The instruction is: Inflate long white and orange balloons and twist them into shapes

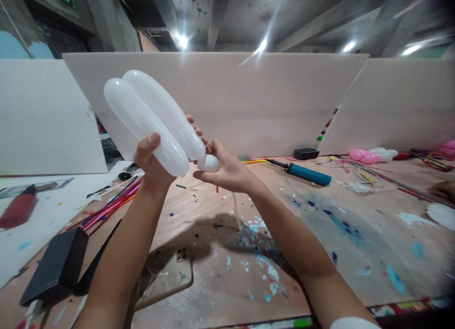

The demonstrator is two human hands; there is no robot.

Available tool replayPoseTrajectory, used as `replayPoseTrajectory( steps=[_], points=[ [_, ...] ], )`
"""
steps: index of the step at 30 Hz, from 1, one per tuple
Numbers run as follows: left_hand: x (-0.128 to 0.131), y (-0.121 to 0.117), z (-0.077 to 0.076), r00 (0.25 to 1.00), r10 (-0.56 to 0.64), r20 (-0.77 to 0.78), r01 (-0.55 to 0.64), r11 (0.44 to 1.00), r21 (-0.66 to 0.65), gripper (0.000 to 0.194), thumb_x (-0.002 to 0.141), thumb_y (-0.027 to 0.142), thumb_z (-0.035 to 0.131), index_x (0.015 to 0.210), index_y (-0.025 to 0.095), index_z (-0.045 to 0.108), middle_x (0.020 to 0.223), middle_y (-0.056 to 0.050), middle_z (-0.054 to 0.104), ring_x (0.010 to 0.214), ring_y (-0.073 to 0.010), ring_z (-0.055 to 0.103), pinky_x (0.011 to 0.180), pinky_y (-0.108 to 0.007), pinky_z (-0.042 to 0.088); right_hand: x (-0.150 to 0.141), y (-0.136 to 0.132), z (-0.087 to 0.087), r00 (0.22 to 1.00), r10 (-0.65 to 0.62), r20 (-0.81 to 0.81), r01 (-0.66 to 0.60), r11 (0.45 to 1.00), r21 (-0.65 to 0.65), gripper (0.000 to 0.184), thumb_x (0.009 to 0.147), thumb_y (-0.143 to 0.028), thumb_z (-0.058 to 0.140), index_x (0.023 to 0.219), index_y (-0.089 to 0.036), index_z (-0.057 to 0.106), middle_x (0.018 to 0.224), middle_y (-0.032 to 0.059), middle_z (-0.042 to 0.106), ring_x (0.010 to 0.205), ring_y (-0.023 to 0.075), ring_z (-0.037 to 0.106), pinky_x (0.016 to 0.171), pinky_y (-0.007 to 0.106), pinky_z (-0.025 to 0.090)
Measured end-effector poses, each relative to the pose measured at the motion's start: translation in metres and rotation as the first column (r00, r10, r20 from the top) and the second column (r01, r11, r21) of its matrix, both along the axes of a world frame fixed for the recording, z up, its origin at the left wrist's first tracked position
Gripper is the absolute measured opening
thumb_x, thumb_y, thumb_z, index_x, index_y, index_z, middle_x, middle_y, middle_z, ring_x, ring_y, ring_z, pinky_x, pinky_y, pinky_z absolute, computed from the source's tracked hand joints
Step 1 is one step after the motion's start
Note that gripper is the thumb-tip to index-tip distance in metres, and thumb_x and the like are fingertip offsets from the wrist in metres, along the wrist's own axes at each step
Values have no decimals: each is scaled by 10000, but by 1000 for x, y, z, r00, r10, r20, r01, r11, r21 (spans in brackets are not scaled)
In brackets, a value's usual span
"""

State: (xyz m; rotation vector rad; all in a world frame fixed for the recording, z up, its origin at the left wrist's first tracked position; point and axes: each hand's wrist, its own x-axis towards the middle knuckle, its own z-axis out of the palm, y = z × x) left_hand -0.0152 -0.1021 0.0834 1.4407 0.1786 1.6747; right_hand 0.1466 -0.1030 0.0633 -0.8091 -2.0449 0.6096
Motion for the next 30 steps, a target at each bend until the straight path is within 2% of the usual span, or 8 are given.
replayPoseTrajectory(
  steps=[3,6,9,13,16,21,26,30],
  points=[
    [0,-1,1,1000,11,16,-11,1000,16,514,609,631,726,968,274,637,1061,-101,656,1027,-352,639,774,-500,579,-3,-1,-1,999,-20,-38,21,1000,2,601,711,-468,749,1144,-197,433,1174,95,598,954,215,596,752,350,503],
    [0,0,1,999,24,33,-25,999,35,506,617,627,719,967,272,633,1007,-95,664,1000,-342,647,763,-494,579,1,-2,2,991,134,22,-134,991,-26,405,900,-453,520,1213,-204,453,1224,96,583,1065,215,573,870,369,483],
    [2,1,-1,998,27,48,-29,999,42,509,625,638,705,957,259,631,922,-91,662,974,-339,653,742,-484,576,3,1,1,983,179,25,-178,983,-36,270,922,-390,466,1127,-215,490,1145,64,605,1015,196,579,846,355,488],
    [8,5,-3,995,63,73,-66,997,44,526,633,659,689,955,248,633,920,-90,667,968,-332,655,739,-464,573,-2,3,-6,996,0,-85,5,999,54,424,792,-427,672,1040,-231,390,1038,35,595,835,166,581,681,305,484],
    [11,11,-5,986,100,132,-104,994,25,499,676,644,669,959,234,645,930,-80,669,940,-294,664,764,-426,570,-7,-1,-9,993,-114,-35,119,976,184,469,808,-479,664,1062,-243,349,997,25,583,756,158,565,647,307,459],
    [19,22,-12,975,105,196,-94,993,-68,411,759,564,639,970,211,657,907,-71,678,859,-233,667,729,-363,567,-8,-2,-9,969,-214,123,141,891,432,245,932,-384,527,1090,-237,410,1102,70,606,840,192,581,670,321,438],
    [33,23,-19,982,65,178,-48,994,-95,430,737,513,706,1017,193,637,989,-82,662,993,-228,651,819,-328,540,-6,5,-11,963,-262,60,202,855,477,158,925,-251,493,1080,-226,497,1101,68,633,955,214,605,764,334,468],
    [41,26,-24,990,74,116,-54,984,-167,469,674,423,790,1045,187,625,1010,-82,645,1009,-218,635,838,-317,515,-7,10,-19,961,-276,-16,257,869,423,173,919,-264,506,1074,-220,568,1096,64,652,1001,220,617,839,343,486]
  ],
)
